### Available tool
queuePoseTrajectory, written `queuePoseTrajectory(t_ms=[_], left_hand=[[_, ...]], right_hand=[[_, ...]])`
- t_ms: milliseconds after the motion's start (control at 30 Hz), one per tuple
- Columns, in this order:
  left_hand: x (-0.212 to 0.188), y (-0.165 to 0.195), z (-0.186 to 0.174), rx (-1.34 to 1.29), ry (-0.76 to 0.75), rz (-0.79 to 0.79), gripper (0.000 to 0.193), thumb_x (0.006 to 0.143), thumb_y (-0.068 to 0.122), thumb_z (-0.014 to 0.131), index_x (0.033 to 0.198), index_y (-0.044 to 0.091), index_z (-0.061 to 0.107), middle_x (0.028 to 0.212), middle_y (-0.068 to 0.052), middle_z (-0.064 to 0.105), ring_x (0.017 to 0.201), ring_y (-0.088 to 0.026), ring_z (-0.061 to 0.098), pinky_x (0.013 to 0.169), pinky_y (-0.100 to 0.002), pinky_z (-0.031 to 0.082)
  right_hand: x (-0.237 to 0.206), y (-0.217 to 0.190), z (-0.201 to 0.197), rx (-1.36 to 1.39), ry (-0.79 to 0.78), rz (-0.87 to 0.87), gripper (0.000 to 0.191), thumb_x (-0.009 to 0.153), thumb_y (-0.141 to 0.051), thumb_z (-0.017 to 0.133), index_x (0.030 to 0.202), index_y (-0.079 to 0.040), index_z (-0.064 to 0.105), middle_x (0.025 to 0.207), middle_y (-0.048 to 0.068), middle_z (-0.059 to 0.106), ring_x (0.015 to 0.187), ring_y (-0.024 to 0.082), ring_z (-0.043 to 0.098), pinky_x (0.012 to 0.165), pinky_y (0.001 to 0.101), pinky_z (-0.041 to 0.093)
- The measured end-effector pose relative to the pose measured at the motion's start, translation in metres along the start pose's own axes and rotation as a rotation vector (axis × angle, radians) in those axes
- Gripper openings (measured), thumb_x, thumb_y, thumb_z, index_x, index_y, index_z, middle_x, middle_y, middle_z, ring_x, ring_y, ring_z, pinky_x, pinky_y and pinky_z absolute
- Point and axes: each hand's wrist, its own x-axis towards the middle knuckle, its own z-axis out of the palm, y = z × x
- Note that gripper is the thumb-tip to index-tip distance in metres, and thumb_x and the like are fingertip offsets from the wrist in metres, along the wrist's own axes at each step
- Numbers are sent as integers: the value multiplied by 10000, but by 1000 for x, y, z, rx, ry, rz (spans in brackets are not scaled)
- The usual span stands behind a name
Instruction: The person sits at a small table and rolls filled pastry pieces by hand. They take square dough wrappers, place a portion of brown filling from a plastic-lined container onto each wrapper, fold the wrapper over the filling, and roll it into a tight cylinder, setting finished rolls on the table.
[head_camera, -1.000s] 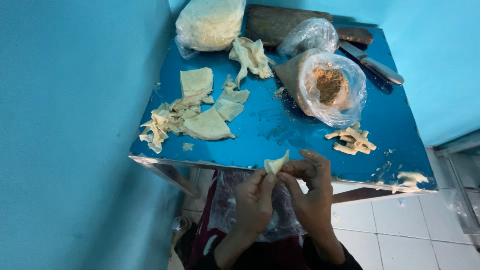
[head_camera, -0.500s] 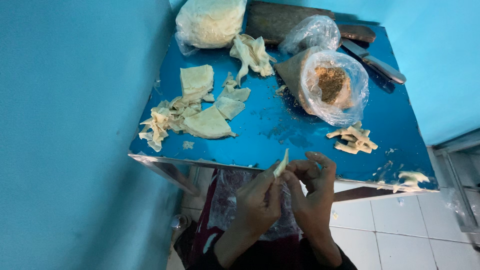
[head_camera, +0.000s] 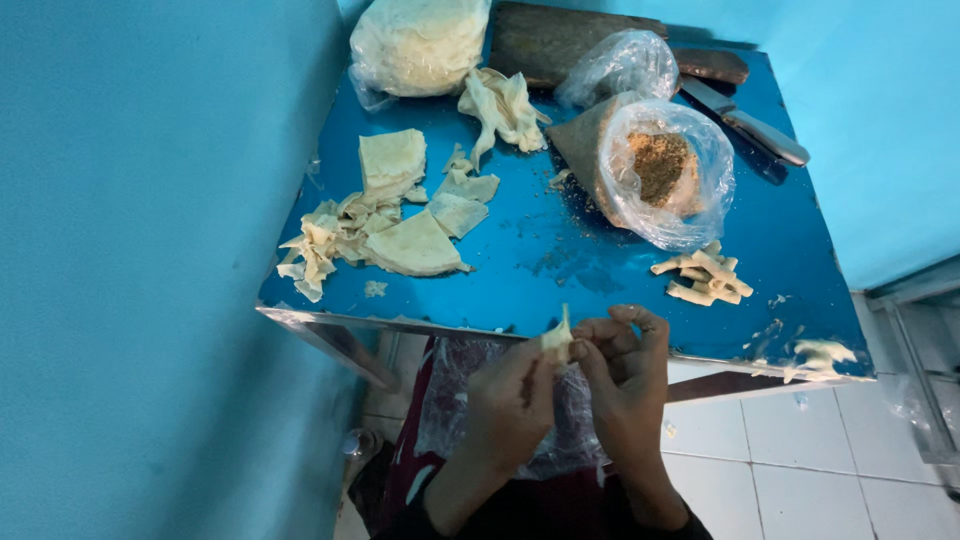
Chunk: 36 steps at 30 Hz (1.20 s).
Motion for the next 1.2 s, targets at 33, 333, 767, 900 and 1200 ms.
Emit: queuePoseTrajectory(t_ms=[33,333,767,900,1200], left_hand=[[0,-1,1,-44,-33,-153,113,997,87,658,977,4,731,777,-106,765,649,-127,747,552,-295,549],[0,-9,9,-269,7,-94,200,1002,151,654,1056,-25,734,919,-105,773,825,-117,763,680,-262,616],[56,-35,-42,-257,294,-225,216,1040,205,641,1106,-1,647,887,-29,729,767,-58,628,645,-238,502],[91,-35,-80,205,275,-138,263,1028,210,640,1159,-18,636,908,-112,711,788,-193,707,680,-337,542],[62,-26,-48,531,-56,493,329,950,131,688,1277,120,661,1306,-86,644,1262,-339,555,1052,-500,435]], right_hand=[[2,2,-3,73,-1,35,479,935,110,623,1332,-30,396,1074,155,649,1041,191,653,908,319,565],[-3,6,-4,131,-74,35,532,889,79,628,1349,-33,385,1133,96,594,1046,174,621,893,313,568],[20,-36,-83,662,61,184,426,885,19,610,1305,6,540,1065,123,642,928,231,685,815,322,586],[43,-56,-85,136,148,-181,313,1054,36,665,1311,-12,493,1063,99,650,864,184,646,773,291,536],[51,-42,-38,-677,-69,-156,372,966,-11,625,1325,-34,531,1171,116,755,1064,223,744,898,349,594]])
